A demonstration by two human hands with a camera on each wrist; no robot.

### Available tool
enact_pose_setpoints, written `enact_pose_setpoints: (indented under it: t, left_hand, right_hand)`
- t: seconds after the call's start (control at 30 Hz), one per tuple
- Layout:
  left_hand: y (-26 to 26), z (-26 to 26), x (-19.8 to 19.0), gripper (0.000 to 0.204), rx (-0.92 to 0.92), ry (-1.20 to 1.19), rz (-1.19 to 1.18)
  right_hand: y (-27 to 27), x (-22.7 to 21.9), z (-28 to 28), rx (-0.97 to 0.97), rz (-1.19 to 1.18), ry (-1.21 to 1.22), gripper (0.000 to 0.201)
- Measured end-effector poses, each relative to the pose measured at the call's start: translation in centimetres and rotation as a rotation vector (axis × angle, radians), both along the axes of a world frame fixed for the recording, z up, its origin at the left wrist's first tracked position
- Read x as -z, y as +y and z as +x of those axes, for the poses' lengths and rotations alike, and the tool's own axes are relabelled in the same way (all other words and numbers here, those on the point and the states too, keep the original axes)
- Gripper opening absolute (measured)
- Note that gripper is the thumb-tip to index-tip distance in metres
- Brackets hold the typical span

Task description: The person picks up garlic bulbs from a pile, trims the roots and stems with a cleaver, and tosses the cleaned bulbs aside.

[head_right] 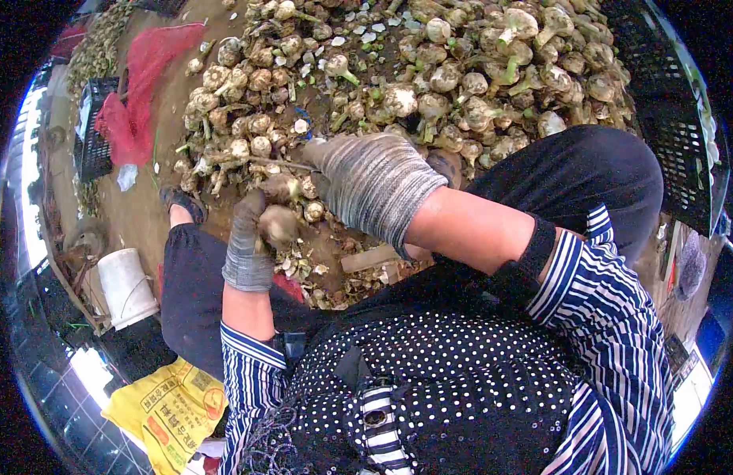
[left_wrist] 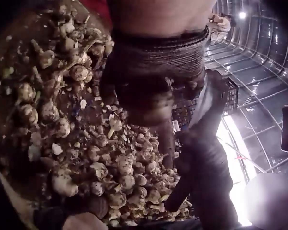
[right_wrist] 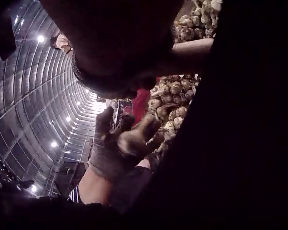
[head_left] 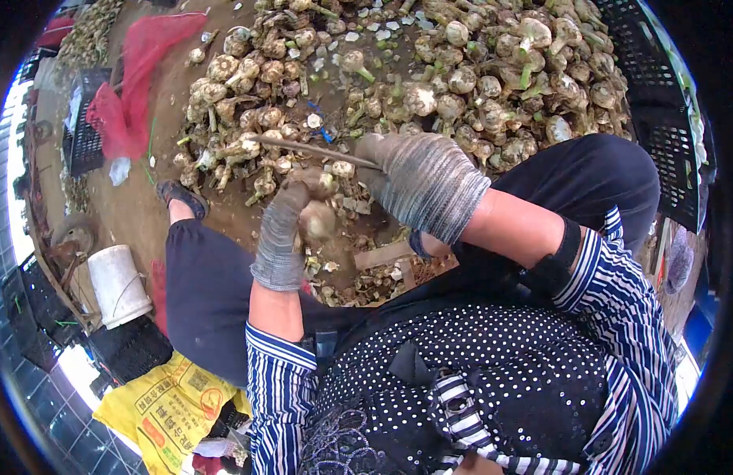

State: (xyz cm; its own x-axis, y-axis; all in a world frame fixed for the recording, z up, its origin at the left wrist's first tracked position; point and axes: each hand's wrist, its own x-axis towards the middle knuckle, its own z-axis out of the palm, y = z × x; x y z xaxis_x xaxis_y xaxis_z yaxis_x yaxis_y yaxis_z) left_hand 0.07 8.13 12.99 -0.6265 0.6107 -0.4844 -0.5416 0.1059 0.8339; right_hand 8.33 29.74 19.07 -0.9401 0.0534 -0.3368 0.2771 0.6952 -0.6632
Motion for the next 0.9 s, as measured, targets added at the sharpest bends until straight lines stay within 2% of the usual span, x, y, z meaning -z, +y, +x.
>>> enact_pose_setpoints:
  t: [0.07,0.1,0.13,0.2,0.23,0.27,0.3,0.33,0.4,0.43,0.47,0.57,0.6,0.67,0.7,0.73,0.8,0.83,0.87,0.9]
  left_hand:
    - [1.1,0.6,-0.9,0.050,-0.103,-0.128,0.105]
    - [1.4,1.2,-2.0,0.043,-0.126,-0.320,0.167]
    - [1.8,1.9,-1.8,0.043,-0.129,-0.322,0.165]
    - [2.4,3.1,-0.7,0.038,-0.337,-0.474,-0.135]
    - [1.2,2.8,1.6,0.032,-0.267,-0.459,-0.069]
    - [0.4,1.8,3.2,0.033,-0.270,-0.394,-0.099]
    - [-0.5,0.8,4.7,0.031,-0.251,-0.282,-0.151]
    - [-1.1,0.2,5.4,0.029,-0.234,-0.169,-0.203]
    - [-2.2,-0.5,5.8,0.028,-0.187,0.026,-0.379]
    - [-2.0,-0.5,5.8,0.029,-0.191,0.045,-0.444]
    - [-1.8,-0.4,5.5,0.029,-0.185,0.039,-0.445]
    - [-1.8,-0.4,5.9,0.030,0.010,0.072,-0.563]
    - [-1.8,-0.5,6.3,0.030,0.013,0.072,-0.563]
    - [-1.2,-0.9,7.2,0.023,0.040,0.243,-0.776]
    - [-1.1,-1.6,7.3,0.036,0.130,0.176,-0.861]
    - [-0.4,-1.9,7.1,0.036,0.134,0.175,-0.861]
    - [0.7,-2.0,6.8,0.056,-0.061,-0.058,-0.947]
    - [1.5,-1.3,6.2,0.054,-0.128,-0.064,-0.922]
    - [0.6,-1.4,7.4,0.054,-0.126,-0.075,-0.923]
    - [-1.3,-1.9,9.7,0.052,0.196,0.208,-0.873]
  right_hand:
    - [-0.2,-0.1,0.4,-0.076,0.014,0.130,0.022]
    - [-0.3,0.2,0.4,-0.118,0.071,0.100,0.023]
    - [-0.4,0.5,0.3,-0.120,0.068,0.098,0.023]
    - [-0.6,1.3,0.2,-0.027,-0.018,-0.023,0.025]
    - [-0.4,0.9,0.1,0.018,0.002,-0.040,0.024]
    - [-0.1,2.6,-0.1,-0.055,0.041,0.185,0.026]
    - [0.3,3.8,0.5,0.066,0.008,0.198,0.024]
    - [0.6,2.6,0.4,0.184,-0.025,0.213,0.023]
    - [1.6,0.7,0.4,0.304,-0.145,0.062,0.033]
    - [1.7,1.6,0.3,0.331,-0.131,0.232,0.038]
    - [2.0,1.8,0.6,0.336,-0.129,0.225,0.038]
    - [2.3,1.9,0.8,0.363,-0.043,0.329,0.035]
    - [2.2,1.5,0.9,0.365,-0.044,0.328,0.035]
    - [2.3,0.5,1.0,0.358,-0.113,0.255,0.035]
    - [2.5,0.4,0.9,0.362,-0.113,0.254,0.035]
    - [2.7,0.4,0.9,0.350,-0.063,0.242,0.037]
    - [2.8,1.1,1.0,0.338,-0.011,0.220,0.040]
    - [2.9,2.5,0.9,0.412,-0.173,0.261,0.039]
    - [2.9,3.8,0.8,0.484,-0.336,0.300,0.038]
    - [2.8,4.6,0.9,0.556,-0.500,0.336,0.037]
